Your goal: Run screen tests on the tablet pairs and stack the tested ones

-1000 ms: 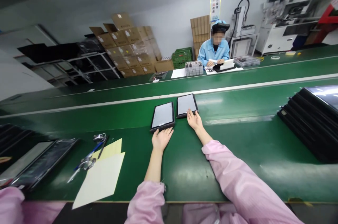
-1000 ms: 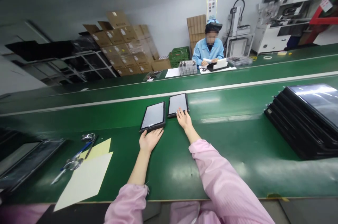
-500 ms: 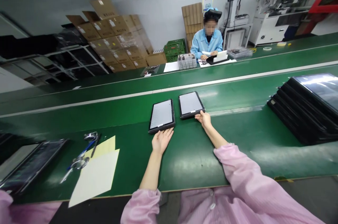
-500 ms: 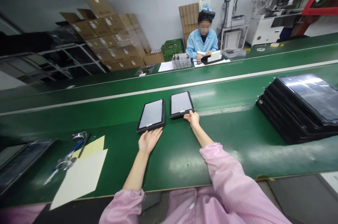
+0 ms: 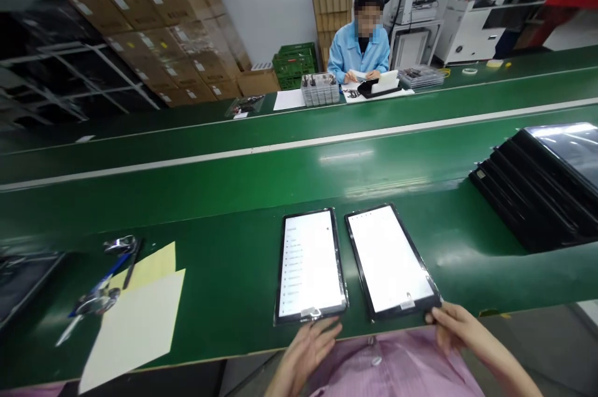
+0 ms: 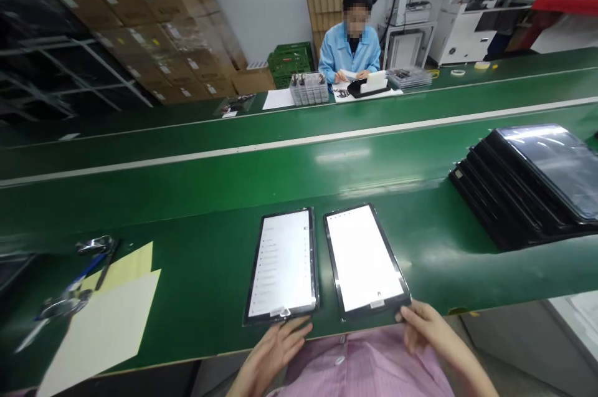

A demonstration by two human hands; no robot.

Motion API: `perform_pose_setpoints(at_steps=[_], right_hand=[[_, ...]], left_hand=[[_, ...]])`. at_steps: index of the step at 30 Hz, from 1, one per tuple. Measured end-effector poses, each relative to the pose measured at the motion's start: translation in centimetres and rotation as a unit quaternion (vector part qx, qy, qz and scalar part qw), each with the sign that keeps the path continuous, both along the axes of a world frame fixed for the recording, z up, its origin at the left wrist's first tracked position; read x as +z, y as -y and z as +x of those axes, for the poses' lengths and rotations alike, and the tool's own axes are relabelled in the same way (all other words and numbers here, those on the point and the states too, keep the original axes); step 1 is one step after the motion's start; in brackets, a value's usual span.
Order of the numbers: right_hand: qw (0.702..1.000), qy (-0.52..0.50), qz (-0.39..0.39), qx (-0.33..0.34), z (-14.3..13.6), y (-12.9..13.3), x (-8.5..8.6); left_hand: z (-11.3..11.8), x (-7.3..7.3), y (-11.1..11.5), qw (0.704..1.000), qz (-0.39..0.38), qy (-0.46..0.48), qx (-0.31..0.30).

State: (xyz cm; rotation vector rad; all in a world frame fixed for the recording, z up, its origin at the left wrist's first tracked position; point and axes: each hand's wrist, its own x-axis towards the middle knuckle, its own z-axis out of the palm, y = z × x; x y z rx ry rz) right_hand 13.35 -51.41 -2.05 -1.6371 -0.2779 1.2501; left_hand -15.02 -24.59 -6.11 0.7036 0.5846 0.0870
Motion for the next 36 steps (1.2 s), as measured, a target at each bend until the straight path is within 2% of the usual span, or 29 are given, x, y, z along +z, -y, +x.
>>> perform_pose_setpoints(at_steps=[2,4,5,7,8,9,11,13,15,17,19,21,23,24,25,26,28,30,31,36], right_hand=[[0.990,0.084,-0.051,0.099,0.9,1.8,2.0],[0.968,0.191,-0.063,0.148,2.4,1.7,4.4],[0.956,0.245,-0.057,0.151,3.2,0.9,5.5],[0.923,0.367,-0.021,0.113,4.8,-2.1,6.8],[0.899,0.428,0.006,0.089,5.6,-4.2,6.8],[0.872,0.480,0.022,0.095,6.2,-6.4,6.5],[0.809,0.577,0.012,0.106,7.4,-10.7,5.0],[0.770,0.629,-0.026,0.101,8.0,-13.9,3.1],[0.749,0.652,-0.058,0.098,8.2,-15.3,1.7],[0.738,0.662,-0.075,0.106,7.8,-14.9,1.1],[0.728,0.670,-0.077,0.125,7.0,-13.0,1.4],[0.715,0.682,-0.063,0.138,5.9,-10.6,2.4],[0.707,0.694,-0.041,0.128,5.0,-8.2,3.4],[0.706,0.698,-0.030,0.116,4.6,-7.2,3.7],[0.705,0.702,-0.021,0.102,4.2,-6.3,3.9],[0.703,0.706,-0.013,0.090,4.0,-5.7,3.8],[0.694,0.715,-0.005,0.079,3.6,-5.2,3.3],[0.682,0.726,0.001,0.092,3.1,-5.3,2.6],[0.676,0.729,0.004,0.107,2.8,-5.5,2.4],[0.658,0.729,0.017,0.189,1.0,-7.1,2.6]], left_hand=[[-2.2,1.0,0.1,0.994,0.070,-0.074,-0.051],[-3.4,2.8,-1.1,0.973,0.179,-0.130,-0.061],[-3.4,3.8,-2.0,0.959,0.240,-0.145,-0.043],[-2.4,5.8,-3.8,0.919,0.354,-0.167,0.042],[-1.4,6.6,-4.5,0.891,0.405,-0.178,0.101],[-0.1,7.1,-5.0,0.857,0.452,-0.189,0.157],[2.6,7.6,-5.4,0.799,0.514,-0.203,0.236],[4.8,7.5,-4.9,0.777,0.538,-0.212,0.248],[6.2,7.1,-3.7,0.780,0.541,-0.217,0.228],[6.6,6.8,-2.3,0.784,0.538,-0.207,0.230],[6.4,6.8,-1.0,0.774,0.564,-0.198,0.209],[5.6,6.9,-0.3,0.729,0.634,-0.218,0.142],[4.6,6.7,-0.4,0.654,0.705,-0.257,0.097],[4.0,6.3,-0.8,0.627,0.724,-0.269,0.100],[3.4,5.8,-1.4,0.614,0.733,-0.268,0.119],[2.9,5.2,-2.1,0.617,0.731,-0.254,0.141],[2.2,3.9,-3.6,0.654,0.708,-0.199,0.178],[2.0,2.7,-4.8,0.689,0.679,-0.146,0.207],[2.0,2.2,-5.1,0.697,0.672,-0.132,0.214],[1.9,1.3,-5.1,0.675,0.706,-0.115,0.182]])
